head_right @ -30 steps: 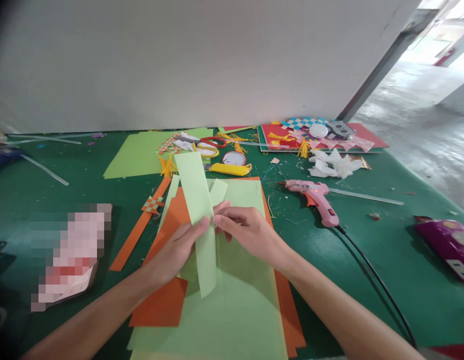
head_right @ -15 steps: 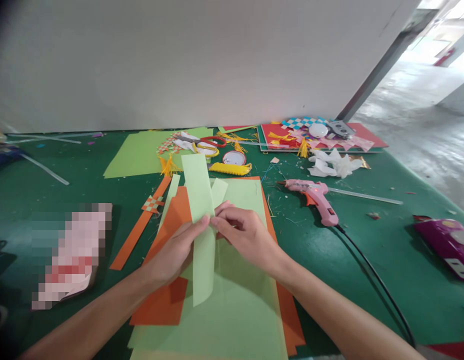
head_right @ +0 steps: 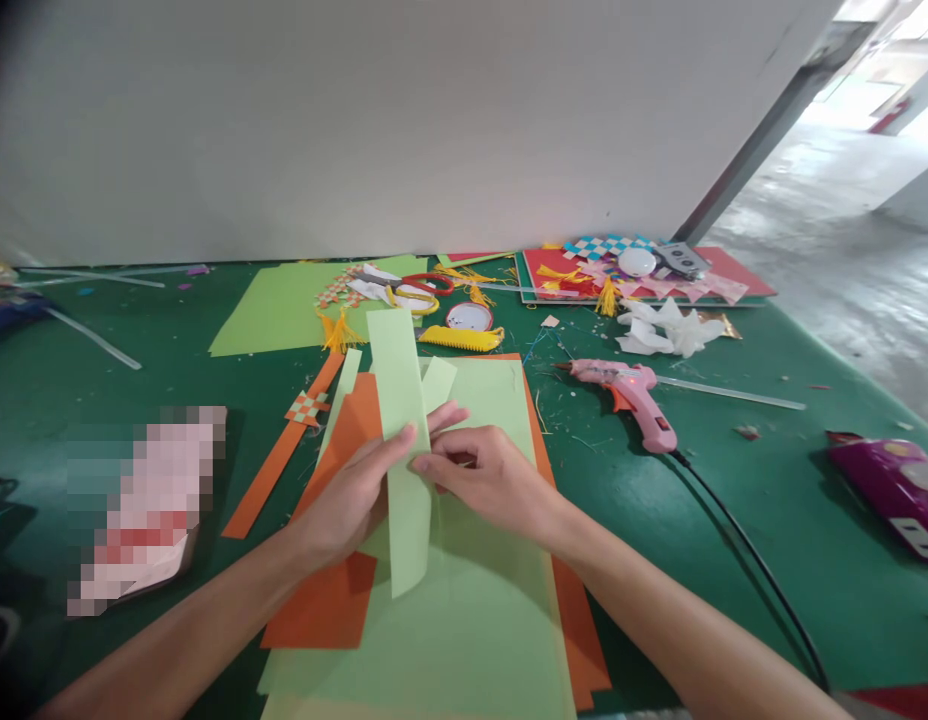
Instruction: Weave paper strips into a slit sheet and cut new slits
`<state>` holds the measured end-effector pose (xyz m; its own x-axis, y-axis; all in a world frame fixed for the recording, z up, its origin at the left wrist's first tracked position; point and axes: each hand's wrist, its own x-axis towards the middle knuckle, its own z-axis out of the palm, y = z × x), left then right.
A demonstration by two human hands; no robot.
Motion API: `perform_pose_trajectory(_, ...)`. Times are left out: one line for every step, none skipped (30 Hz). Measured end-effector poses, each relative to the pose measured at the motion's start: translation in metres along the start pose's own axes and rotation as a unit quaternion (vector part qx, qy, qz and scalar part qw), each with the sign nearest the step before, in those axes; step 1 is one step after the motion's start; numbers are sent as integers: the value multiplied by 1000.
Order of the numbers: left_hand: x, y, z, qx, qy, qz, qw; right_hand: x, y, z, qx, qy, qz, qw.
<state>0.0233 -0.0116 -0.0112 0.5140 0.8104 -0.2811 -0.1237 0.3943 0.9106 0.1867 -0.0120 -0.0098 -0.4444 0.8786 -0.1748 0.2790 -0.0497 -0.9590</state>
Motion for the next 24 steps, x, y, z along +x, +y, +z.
perform_pose_trajectory(0,1,0,-7,-4,-4,1000,0,0,0,2,1,3,1000)
perform_pose_trajectory(0,1,0,-15,-9,-8,1000,0,1,0,3,1,5,1000)
perform_pose_trajectory(0,2,0,-25,-13,-11,1000,1,1,0,4,-1,7,1000)
perform_pose_trajectory(0,2,0,-35,-16,-12,999,1,2,1,3,-5,7,1000)
perform_pose_trajectory(0,2,-1,-45,-18,-12,999,1,2,1,0,-9,6,1000)
perform_pose_trajectory(0,2,-1,-53,-19,-12,998,2,3,1,-3,-13,3,1000)
perform_pose_trajectory(0,2,-1,-61,-20,-13,998,2,3,2,-6,-17,0,1000)
perform_pose_trajectory(0,2,-1,-66,-21,-14,997,2,4,2,-7,-20,-2,1000)
perform_pose_trajectory(1,2,-2,-71,-22,-15,997,2,4,2,-6,-25,-4,1000)
perform_pose_trajectory(1,2,-2,-77,-23,-16,997,2,4,3,-2,-30,-4,1000)
perform_pose_trajectory(1,2,-2,-83,-23,-17,996,2,4,3,2,-35,-3,999)
perform_pose_trajectory(1,2,-2,-87,-23,-17,996,1,3,3,4,-38,-1,999)
perform_pose_trajectory(1,3,-2,-90,-21,-17,996,1,3,3,5,-40,1,999)
perform_pose_trajectory(1,3,-2,-92,-19,-18,995,1,3,3,4,-41,2,999)
perform_pose_trajectory(1,3,-2,-94,-17,-19,995,1,3,3,1,-39,3,999)
perform_pose_trajectory(1,3,-2,-95,-16,-21,995,1,3,3,-3,-38,2,999)
perform_pose_trajectory(1,4,-2,-98,-15,-22,995,1,3,3,-7,-36,2,999)
perform_pose_trajectory(1,4,-2,-101,-14,-23,994,1,4,3,-11,-35,3,999)
perform_pose_trajectory(1,3,-2,-104,-15,-24,994,1,4,3,-15,-34,5,999)
perform_pose_trajectory(1,3,-2,-106,-15,-24,994,1,5,3,-19,-32,9,999)
perform_pose_trajectory(1,3,-2,-105,-15,-24,994,2,5,3,-22,-30,12,999)
perform_pose_trajectory(1,2,-2,-105,-15,-24,994,2,5,4,-23,-29,15,999)
perform_pose_trajectory(1,2,-2,-105,-14,-25,994,2,5,4,-20,-27,17,999)
perform_pose_trajectory(1,1,-3,-107,-13,-27,994,2,5,4,-16,-24,18,999)
